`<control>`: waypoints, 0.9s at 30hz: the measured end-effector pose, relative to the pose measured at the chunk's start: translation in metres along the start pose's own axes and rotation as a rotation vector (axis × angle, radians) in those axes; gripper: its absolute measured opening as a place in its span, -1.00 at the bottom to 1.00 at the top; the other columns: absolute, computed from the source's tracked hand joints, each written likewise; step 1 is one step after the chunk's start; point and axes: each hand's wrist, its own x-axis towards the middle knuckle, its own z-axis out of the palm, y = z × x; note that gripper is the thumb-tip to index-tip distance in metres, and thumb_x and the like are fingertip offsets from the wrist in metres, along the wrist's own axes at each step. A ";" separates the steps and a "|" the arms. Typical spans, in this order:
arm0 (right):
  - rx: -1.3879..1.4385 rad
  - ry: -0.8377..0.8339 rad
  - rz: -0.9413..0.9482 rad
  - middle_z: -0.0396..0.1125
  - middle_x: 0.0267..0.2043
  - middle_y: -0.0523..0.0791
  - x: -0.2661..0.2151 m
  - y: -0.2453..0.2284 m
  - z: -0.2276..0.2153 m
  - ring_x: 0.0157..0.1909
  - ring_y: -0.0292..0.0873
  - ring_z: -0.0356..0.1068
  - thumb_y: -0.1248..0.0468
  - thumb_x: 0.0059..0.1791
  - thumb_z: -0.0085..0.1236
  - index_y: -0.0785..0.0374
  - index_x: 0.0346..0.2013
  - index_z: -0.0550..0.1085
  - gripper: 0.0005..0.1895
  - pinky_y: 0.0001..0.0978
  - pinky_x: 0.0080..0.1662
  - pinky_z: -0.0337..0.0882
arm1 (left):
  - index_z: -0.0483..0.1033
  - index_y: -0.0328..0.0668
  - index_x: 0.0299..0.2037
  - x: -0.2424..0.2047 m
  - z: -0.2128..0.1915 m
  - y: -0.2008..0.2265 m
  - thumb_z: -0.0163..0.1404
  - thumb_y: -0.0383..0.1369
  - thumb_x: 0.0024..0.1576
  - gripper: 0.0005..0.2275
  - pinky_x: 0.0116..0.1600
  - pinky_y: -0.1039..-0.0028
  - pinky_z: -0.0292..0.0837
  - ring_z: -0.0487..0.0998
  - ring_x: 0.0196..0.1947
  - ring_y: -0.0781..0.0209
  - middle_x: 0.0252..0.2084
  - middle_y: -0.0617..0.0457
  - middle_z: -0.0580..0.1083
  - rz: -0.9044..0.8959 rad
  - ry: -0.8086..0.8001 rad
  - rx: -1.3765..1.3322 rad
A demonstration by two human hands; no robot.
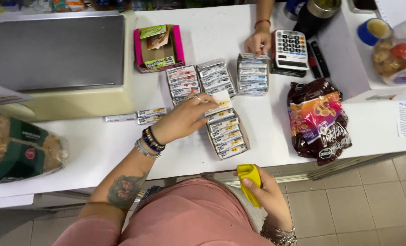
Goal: The person wipes small white packages with a yellow cloth at a store counter. They pick up each package, wipe it, and place it into a cardboard box. The person repeats this process for several packages while a cashier operates a calculator in the background.
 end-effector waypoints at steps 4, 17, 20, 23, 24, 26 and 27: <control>0.041 -0.022 0.012 0.47 -0.36 -0.10 0.006 -0.009 0.019 -0.41 -0.20 0.41 0.04 -0.04 0.14 0.23 -0.10 0.63 -0.61 -0.34 -0.34 0.51 | 0.47 -0.30 0.06 -0.076 -0.044 0.001 -0.06 -0.46 0.28 -0.81 0.17 0.18 0.33 0.45 0.04 -0.09 0.04 -0.13 0.43 -0.166 0.255 0.120; -0.020 -0.100 0.035 0.61 -0.07 -0.11 0.029 -0.026 0.101 -0.20 -0.22 0.46 0.05 -0.04 0.10 0.23 0.05 0.54 -0.54 -0.31 -0.22 0.52 | 0.44 -0.22 0.05 -0.179 0.002 -0.068 0.11 -0.43 0.14 -0.72 -0.27 0.12 0.49 0.52 -0.23 -0.15 0.06 -0.11 0.33 -0.501 0.282 0.437; -0.039 -0.066 0.025 0.60 -0.10 -0.15 0.024 -0.030 0.115 -0.26 -0.25 0.43 0.03 -0.04 0.10 0.21 0.03 0.56 -0.55 -0.37 -0.26 0.47 | 0.43 -0.24 0.02 -0.177 0.005 -0.072 0.15 -0.41 0.13 -0.71 -0.18 0.12 0.51 0.49 -0.15 -0.15 0.04 -0.12 0.31 -0.477 0.303 0.435; -0.073 -0.040 0.009 0.56 -0.20 -0.19 0.019 -0.032 0.125 -0.32 -0.27 0.41 -0.03 -0.04 0.10 0.17 -0.05 0.62 -0.56 -0.42 -0.29 0.43 | 0.43 -0.24 -0.09 -0.177 0.004 -0.076 0.16 -0.40 0.11 -0.77 -0.13 0.09 0.47 0.46 -0.11 -0.17 -0.06 -0.12 0.38 -0.439 0.292 0.371; -0.088 -0.041 0.008 0.53 -0.28 -0.19 0.017 -0.033 0.129 -0.33 -0.27 0.42 -0.08 -0.05 0.09 0.15 -0.11 0.65 -0.55 -0.43 -0.28 0.42 | 0.42 -0.23 -0.13 -0.179 0.004 -0.078 0.16 -0.40 0.11 -0.79 -0.13 0.07 0.43 0.44 -0.09 -0.18 -0.14 -0.11 0.44 -0.442 0.274 0.355; -0.044 -0.003 0.002 0.55 -0.25 -0.18 0.014 -0.030 0.137 -0.34 -0.27 0.42 -0.05 -0.04 0.09 0.17 -0.10 0.63 -0.56 -0.42 -0.29 0.44 | 0.45 -0.21 -0.06 -0.181 0.004 -0.080 0.13 -0.38 0.13 -0.78 -0.09 0.07 0.44 0.46 -0.06 -0.19 -0.11 -0.12 0.47 -0.413 0.266 0.314; -0.009 0.002 -0.001 0.57 -0.22 -0.17 0.013 -0.029 0.141 -0.36 -0.27 0.43 -0.03 -0.03 0.09 0.19 -0.09 0.62 -0.58 -0.41 -0.29 0.47 | 0.47 -0.19 0.00 -0.182 0.004 -0.081 0.10 -0.37 0.15 -0.75 -0.05 0.08 0.44 0.47 -0.02 -0.20 -0.08 -0.13 0.49 -0.418 0.264 0.279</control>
